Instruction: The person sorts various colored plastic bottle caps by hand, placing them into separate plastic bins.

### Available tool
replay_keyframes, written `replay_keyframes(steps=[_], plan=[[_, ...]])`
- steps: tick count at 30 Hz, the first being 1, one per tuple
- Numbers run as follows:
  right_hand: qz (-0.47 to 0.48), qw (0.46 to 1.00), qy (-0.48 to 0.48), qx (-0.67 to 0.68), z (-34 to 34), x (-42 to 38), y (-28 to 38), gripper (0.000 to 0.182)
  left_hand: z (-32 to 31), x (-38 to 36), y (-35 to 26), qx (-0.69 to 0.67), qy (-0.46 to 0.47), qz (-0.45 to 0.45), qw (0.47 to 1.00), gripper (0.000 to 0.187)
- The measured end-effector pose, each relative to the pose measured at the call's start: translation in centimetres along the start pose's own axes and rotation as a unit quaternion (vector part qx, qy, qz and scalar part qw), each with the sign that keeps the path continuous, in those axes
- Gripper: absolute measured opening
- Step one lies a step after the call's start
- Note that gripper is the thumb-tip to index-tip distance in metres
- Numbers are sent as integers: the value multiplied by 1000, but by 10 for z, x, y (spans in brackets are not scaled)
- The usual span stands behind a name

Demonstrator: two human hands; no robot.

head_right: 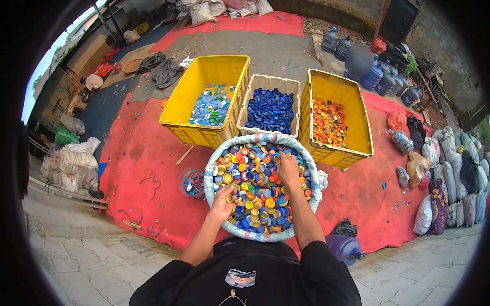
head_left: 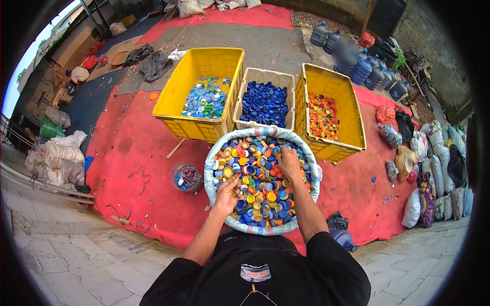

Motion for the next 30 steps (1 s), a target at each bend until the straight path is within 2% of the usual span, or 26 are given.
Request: replay_keyframes(steps=[3, 4, 6, 7, 8, 10, 12, 13, 14, 16, 21, 30], plan=[[-5, 996, -74, 41, 1, -7, -11, 40, -9, 5, -1, 114, 22, -41, 992, 19], [-78, 991, -33, 106, 10, -10, -7, 40, -15, 10, -2, 171, 41, -76, 981, 21], [-221, 946, 46, 233, 30, -22, 1, 41, -32, 23, -4, 282, 83, -146, 945, 25], [-229, 935, 25, 271, 36, -30, 2, 37, -42, 30, -7, 286, 108, -185, 934, 30], [-259, 898, 48, 352, 33, -38, -6, 37, -51, 37, -7, 328, 123, -195, 916, 31], [-308, 801, 88, 505, 26, -53, -19, 36, -62, 66, 0, 444, 165, -251, 844, 32], [-290, 709, 110, 634, 29, -71, -20, 31, -90, 77, -1, 536, 195, -324, 754, 33], [-299, 681, 110, 659, 33, -82, -18, 32, -102, 86, 0, 567, 232, -372, 698, 40], [-308, 652, 110, 685, 37, -93, -17, 33, -110, 92, 3, 580, 260, -387, 668, 43], [-320, 625, 113, 703, 40, -113, -17, 35, -127, 102, 9, 615, 293, -393, 617, 45], [-306, 618, 108, 716, 40, -147, -28, 30, -143, 123, 29, 649, 362, -377, 552, 47], [-329, 598, 88, 726, 49, -166, -25, 34, -148, 131, 39, 683, 364, -336, 537, 45]])
Point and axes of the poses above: each hand's wrist, its own x-axis towards the middle knuckle, its own z-axis out of the back of the hand, y = z × x, the point moved 4 cm from there along x, towards the middle knuckle, and after that the axes turned 15 degrees about -z, right-handed, at the moved point
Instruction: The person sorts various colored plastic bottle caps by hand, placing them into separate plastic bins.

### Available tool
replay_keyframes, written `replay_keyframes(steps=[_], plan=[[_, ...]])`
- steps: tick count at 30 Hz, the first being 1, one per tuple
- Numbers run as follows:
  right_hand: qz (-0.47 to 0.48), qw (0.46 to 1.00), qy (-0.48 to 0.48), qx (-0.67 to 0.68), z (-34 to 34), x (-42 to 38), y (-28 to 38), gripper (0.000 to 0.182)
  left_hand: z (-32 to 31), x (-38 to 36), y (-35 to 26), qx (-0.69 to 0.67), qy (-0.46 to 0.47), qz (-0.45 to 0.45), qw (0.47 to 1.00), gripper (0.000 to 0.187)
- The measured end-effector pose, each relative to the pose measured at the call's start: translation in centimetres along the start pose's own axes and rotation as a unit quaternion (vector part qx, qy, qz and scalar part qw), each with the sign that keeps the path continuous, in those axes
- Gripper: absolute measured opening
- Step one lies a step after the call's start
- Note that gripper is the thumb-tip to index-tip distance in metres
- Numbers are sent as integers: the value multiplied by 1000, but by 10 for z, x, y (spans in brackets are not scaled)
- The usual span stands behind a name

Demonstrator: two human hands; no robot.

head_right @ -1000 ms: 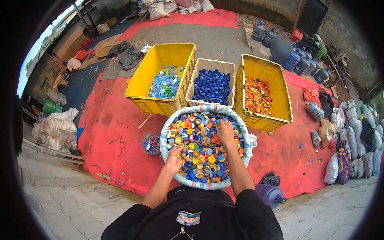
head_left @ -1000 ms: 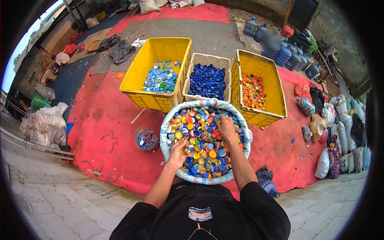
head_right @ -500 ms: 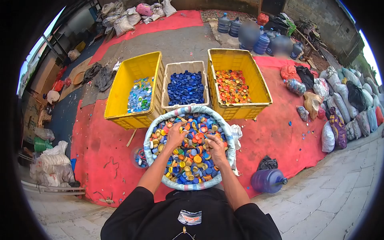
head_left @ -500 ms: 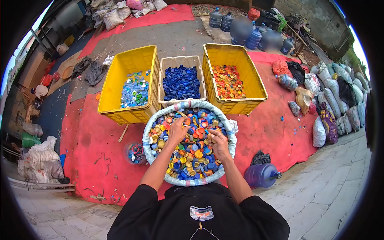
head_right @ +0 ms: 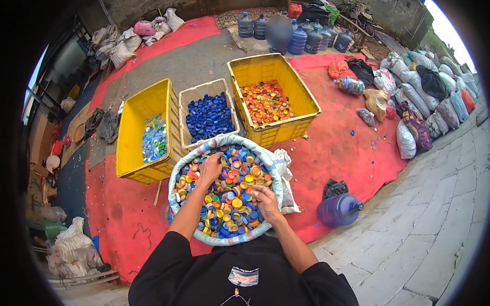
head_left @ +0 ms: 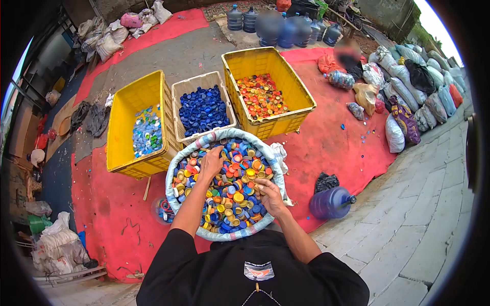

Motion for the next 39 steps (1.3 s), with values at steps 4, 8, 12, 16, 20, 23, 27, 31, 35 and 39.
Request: replay_keyframes(steps=[4, 8, 12, 16, 20, 23, 27, 31, 35, 39], plan=[[1, 999, 31, 18, 5, 4, -4, 32, -10, 1, 11, -49, -46, 9, 998, 46], [-28, 996, 54, 69, -3, 3, 0, 28, -15, -16, 2, -388, -111, 186, 896, 45], [-72, 993, 14, 95, -20, 7, 4, 25, 7, -44, -54, -700, -134, 204, 671, 45], [9, 995, 5, -101, -54, -1, 17, 29, 18, -72, -89, -779, -166, 166, 582, 47], [24, 988, 25, -149, -77, -6, 15, 34, 30, -91, -113, -747, -228, 148, 606, 55], [-22, 994, 78, -78, -85, -7, 9, 32, 30, -102, -118, -714, -237, 145, 642, 53], [-63, 991, 107, -57, -88, -5, 6, 26, 35, -112, -119, -658, -245, 125, 701, 56], [-103, 986, 126, -30, -90, -7, 3, 25, 42, -115, -122, -609, -241, 85, 751, 56], [-161, 973, 162, 25, -91, -13, 3, 26, 37, -117, -118, -556, -239, 37, 796, 56], [-166, 968, 183, 31, -83, -13, 2, 26, 40, -118, -118, -514, -227, -2, 827, 60]])
Point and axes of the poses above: each hand's wrist, its own x-axis towards the middle knuckle, its own z-axis out of the back of the hand, y = z × x, the point moved 4 cm from there along x, towards the middle knuckle, and after that the axes turned 15 degrees about -z, right-handed, at the moved point
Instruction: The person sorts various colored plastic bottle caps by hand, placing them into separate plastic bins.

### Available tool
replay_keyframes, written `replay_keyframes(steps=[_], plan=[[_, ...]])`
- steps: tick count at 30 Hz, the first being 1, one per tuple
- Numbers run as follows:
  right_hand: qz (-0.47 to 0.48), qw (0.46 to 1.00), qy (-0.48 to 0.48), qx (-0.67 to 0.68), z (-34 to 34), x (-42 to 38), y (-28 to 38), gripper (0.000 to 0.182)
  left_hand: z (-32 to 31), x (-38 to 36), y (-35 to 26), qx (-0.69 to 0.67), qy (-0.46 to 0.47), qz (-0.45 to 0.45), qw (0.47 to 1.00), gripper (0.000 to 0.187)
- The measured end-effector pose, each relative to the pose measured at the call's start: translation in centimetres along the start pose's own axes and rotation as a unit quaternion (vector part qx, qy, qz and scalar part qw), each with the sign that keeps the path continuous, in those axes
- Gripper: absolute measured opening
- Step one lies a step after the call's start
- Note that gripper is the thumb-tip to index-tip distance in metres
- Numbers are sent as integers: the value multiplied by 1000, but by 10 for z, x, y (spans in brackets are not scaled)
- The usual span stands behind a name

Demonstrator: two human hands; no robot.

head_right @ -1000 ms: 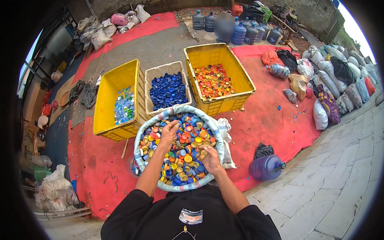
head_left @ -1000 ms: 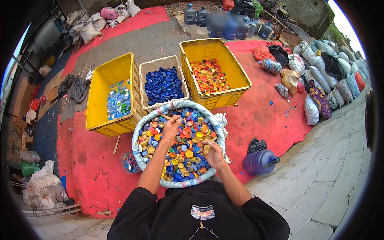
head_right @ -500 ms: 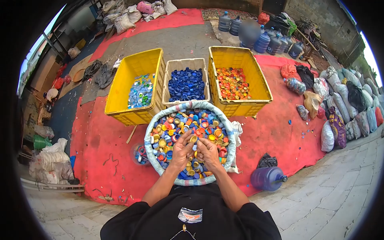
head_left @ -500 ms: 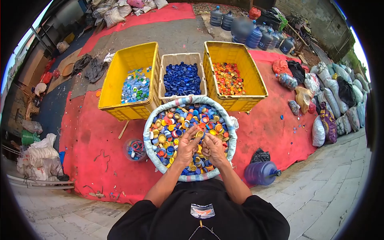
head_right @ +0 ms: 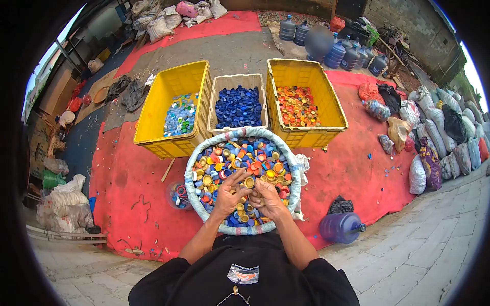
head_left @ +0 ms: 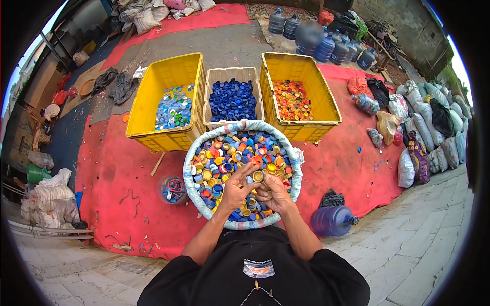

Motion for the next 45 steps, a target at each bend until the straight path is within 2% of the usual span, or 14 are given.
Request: replay_keyframes(steps=[2, 8, 11, 14, 20, 26, 29, 32, 35, 38, 39, 42, 45], plan=[[4, 1000, -10, -16, 0, -2, 1, 27, -1, 2, -8, 40, 26, -24, 999, 62], [17, 999, -27, -15, 3, -3, 0, 28, 3, -2, 11, 126, 23, -40, 991, 68], [13, 1000, -9, 1, 9, -1, 0, 24, -7, 7, -13, 95, -42, -8, 995, 69], [30, 998, -38, -40, 3, -5, 7, 19, -3, 9, -9, 80, 2, 29, 996, 71], [41, 996, -54, -57, 10, -3, 10, 21, 3, 9, -1, 79, 36, 13, 996, 69], [33, 997, -51, -57, 13, 2, 5, 25, -5, 9, -1, 11, -23, 5, 1000, 56], [28, 996, -58, -62, 9, 1, 6, 24, -4, 10, -8, 65, -22, 19, 997, 42], [22, 997, -53, -48, 9, 1, 7, 21, 0, 15, -9, 267, 90, -173, 944, 28], [23, 997, -58, -45, 11, 3, 6, 18, 4, 10, -2, 229, 29, -83, 969, 23], [35, 995, -78, -58, 17, 6, 4, 18, 9, 0, 15, 106, -47, 49, 992, 22], [47, 988, -118, -86, 20, 8, 6, 18, 12, -2, 20, 49, -72, 70, 994, 21], [71, 958, -232, -155, 31, 17, 19, 16, 16, -5, 26, -94, -139, 126, 978, 19], [60, 948, -271, -156, 60, 34, 30, 13, 15, -5, 22, -174, -184, 170, 952, 19]])
Point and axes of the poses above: each hand's wrist, its own x-axis towards the middle knuckle, its own z-axis out of the back of the hand, y = z × x, the point moved 4 cm from there along x, towards the middle knuckle, and after that the axes turned 15 degrees about -z, right-handed, at the moved point
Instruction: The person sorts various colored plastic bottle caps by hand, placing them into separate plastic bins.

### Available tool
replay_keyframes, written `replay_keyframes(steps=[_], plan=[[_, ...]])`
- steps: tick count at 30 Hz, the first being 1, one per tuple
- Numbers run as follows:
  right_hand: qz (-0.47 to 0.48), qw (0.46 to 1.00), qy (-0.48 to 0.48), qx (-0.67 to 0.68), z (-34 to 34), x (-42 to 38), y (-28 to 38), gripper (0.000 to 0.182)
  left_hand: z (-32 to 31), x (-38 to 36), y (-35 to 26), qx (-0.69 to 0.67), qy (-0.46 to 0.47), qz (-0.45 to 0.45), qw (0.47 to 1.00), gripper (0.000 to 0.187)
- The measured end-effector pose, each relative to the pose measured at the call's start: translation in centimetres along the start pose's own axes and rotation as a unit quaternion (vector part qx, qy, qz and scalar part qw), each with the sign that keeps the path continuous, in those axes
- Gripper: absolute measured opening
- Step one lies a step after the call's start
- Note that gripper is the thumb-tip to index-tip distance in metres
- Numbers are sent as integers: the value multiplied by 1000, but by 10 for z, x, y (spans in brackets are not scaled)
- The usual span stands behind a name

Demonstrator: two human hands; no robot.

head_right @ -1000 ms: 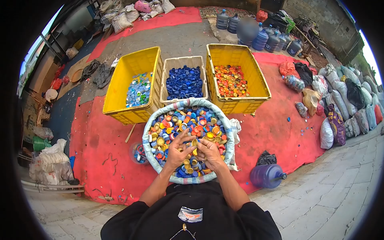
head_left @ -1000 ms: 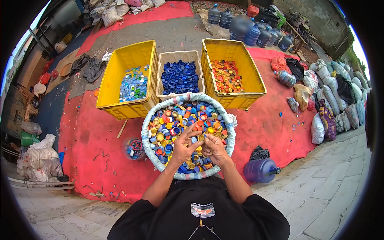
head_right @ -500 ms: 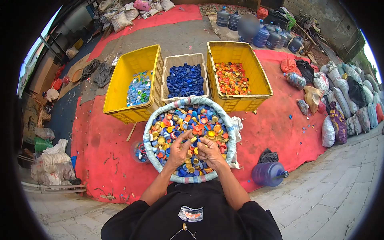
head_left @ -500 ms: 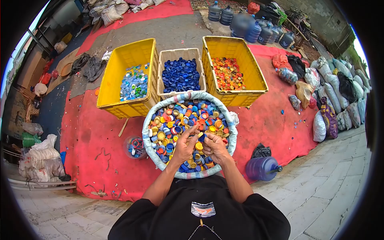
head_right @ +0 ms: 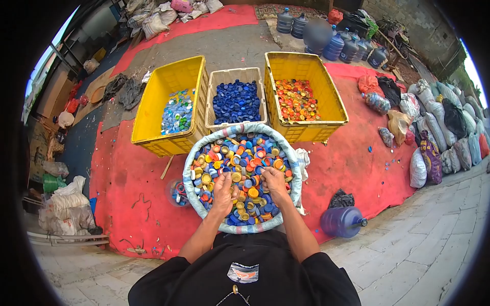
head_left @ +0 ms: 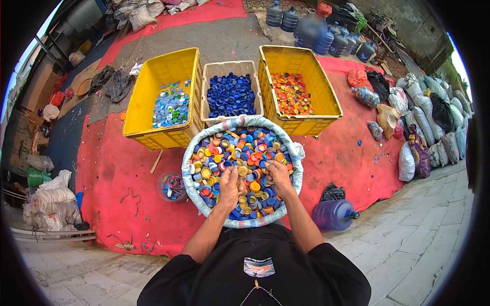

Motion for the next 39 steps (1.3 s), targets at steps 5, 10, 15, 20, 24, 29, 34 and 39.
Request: replay_keyframes(steps=[5, 10, 15, 20, 24, 29, 34, 39], plan=[[-10, 1000, -12, 18, 8, 19, 2, 10, 14, -6, 9, -113, -38, 93, 988, 23], [3, 998, -41, 56, 13, 19, -3, 9, 22, -8, 22, -175, -30, 143, 974, 23], [-7, 989, -21, 147, 19, -7, 2, 21, 20, -5, 35, -143, -47, 162, 975, 22], [-48, 944, 70, 320, 32, -24, 1, 30, -6, 9, 42, -169, -20, 186, 968, 23], [-5, 937, 95, 335, 44, -35, 11, 57, -33, 29, 52, -239, 5, 178, 954, 49], [55, 941, 123, 312, 68, -33, 33, 58, -70, 59, 65, -241, 28, 171, 955, 60], [90, 930, 147, 323, 83, -20, 69, 56, -91, 103, 97, -195, 52, 183, 962, 59], [93, 949, 107, 282, 95, 28, 117, 46, -125, 163, 124, -180, 39, 184, 965, 57]])
Point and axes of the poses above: each hand's wrist, its own x-axis towards the middle knuckle, its own z-axis out of the back of the hand, y = z × x, the point moved 4 cm from there along x, towards the middle knuckle, and after that the axes turned 15 degrees about -z, right-handed, at the moved point
